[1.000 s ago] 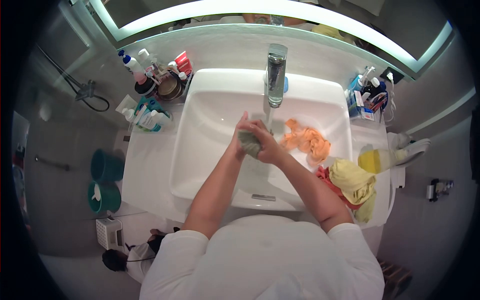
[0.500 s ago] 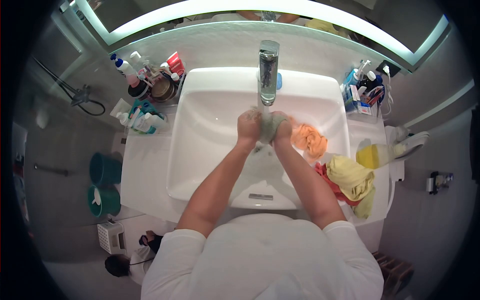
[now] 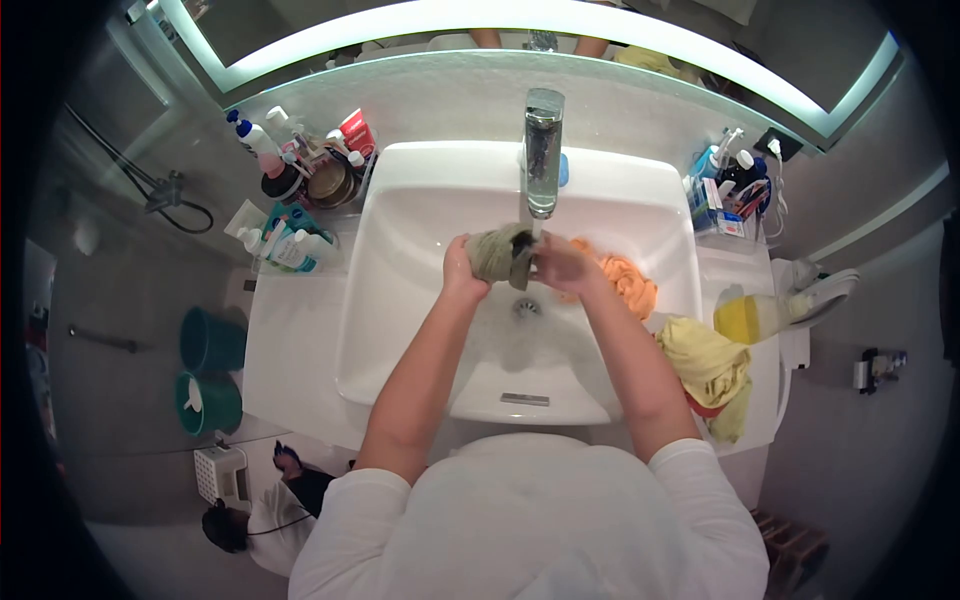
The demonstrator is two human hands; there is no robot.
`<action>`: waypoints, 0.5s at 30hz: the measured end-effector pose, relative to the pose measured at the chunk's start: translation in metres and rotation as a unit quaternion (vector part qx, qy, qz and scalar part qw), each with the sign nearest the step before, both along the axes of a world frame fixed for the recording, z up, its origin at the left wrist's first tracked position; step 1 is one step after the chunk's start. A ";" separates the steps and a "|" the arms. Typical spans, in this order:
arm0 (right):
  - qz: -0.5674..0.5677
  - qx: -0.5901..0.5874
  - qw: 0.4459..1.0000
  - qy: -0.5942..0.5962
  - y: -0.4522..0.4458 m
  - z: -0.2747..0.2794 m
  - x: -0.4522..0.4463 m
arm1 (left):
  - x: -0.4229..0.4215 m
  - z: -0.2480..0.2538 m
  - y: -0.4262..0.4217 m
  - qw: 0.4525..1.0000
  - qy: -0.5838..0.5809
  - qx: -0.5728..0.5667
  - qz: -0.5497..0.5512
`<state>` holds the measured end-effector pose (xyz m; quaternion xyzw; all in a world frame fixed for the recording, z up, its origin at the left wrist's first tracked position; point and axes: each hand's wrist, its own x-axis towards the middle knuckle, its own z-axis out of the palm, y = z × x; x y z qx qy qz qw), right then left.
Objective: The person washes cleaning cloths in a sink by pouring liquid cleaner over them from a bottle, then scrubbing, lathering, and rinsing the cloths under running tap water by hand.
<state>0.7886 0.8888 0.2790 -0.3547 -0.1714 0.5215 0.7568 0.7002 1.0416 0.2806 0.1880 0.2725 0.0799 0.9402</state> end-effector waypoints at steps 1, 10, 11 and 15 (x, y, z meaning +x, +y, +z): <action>-0.013 0.042 0.997 0.060 -0.008 -0.001 -0.006 | -0.002 0.008 -0.001 1.000 -0.007 -0.015 0.010; -0.315 -0.078 0.946 0.004 0.027 -0.013 -0.007 | -0.005 -0.004 -0.030 0.987 0.162 0.008 0.012; -0.320 -0.114 0.940 -0.041 0.024 -0.013 -0.002 | -0.010 0.002 -0.030 0.975 0.222 -0.004 0.030; -0.279 -0.186 0.926 -0.175 0.025 0.035 -0.016 | -0.020 -0.007 -0.023 0.987 0.138 -0.075 0.020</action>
